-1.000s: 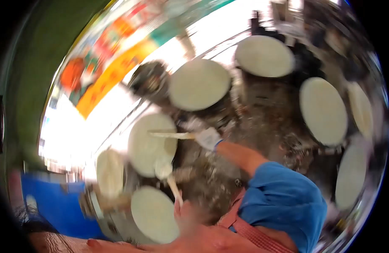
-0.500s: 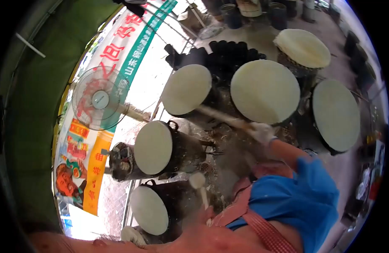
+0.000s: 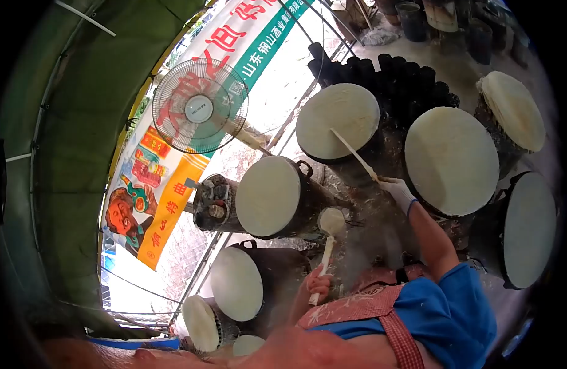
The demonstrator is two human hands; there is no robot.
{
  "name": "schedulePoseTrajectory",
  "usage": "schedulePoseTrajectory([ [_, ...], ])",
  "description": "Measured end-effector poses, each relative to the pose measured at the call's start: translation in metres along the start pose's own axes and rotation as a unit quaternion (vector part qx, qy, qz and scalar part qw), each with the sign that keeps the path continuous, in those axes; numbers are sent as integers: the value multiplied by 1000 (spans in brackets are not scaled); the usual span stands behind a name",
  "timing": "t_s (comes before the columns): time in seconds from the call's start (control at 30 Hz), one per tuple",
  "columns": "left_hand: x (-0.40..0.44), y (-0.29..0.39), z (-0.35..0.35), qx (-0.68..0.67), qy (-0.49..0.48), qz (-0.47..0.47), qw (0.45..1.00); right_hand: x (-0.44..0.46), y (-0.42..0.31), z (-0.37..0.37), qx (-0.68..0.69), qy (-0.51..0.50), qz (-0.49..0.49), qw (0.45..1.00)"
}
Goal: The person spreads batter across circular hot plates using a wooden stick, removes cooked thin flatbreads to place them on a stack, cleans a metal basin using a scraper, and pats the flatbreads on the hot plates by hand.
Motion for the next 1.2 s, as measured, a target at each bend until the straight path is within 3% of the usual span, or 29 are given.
schedulePoseTrajectory([
  [0.23,-11,49,-23,-6,29,-65,997,-6,8,28,-51,34,29,998],
  [0.33,-15,57,-13,-20,103,-50,993,17,6,19,-107,44,-70,991],
  [0.37,-15,57,-10,-24,115,-48,992,17,-8,13,-278,71,-265,921],
  [0.4,-15,58,-6,-27,126,-46,991,7,-27,12,-397,134,-353,837],
  [0.5,-17,60,6,-29,152,-47,987,-1,-62,17,-561,229,-312,732],
  [0.63,-17,64,9,23,161,2,987,3,-62,18,-618,260,-385,634],
  [0.73,-16,63,11,41,132,19,990,-8,-58,21,-650,217,-375,624],
  [0.83,-16,67,-2,15,67,-9,998,-18,-61,27,-634,199,-397,633],
  [0.93,-14,71,-10,0,43,-39,998,-13,-60,16,-607,157,-364,689],
  [0.97,-14,72,-9,-6,54,-36,998,-12,-58,9,-596,131,-315,727],
  [1.07,-13,71,-5,-7,60,-34,998,-13,-47,-15,-371,27,-215,903],
  [1.1,-13,72,-6,-9,65,-36,997,-21,-50,-13,-304,-1,-176,936],
  [1.2,-11,76,-8,-22,90,-42,995,-27,-63,-7,-232,37,-160,959],
])
Point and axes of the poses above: each hand's wrist, its own x-axis towards the middle knuckle, its own z-axis out of the palm, y = z × x, the point moved 4 cm from there along x, towards the middle knuckle, and after that the axes turned 7 degrees about y, right-handed, at the moved point
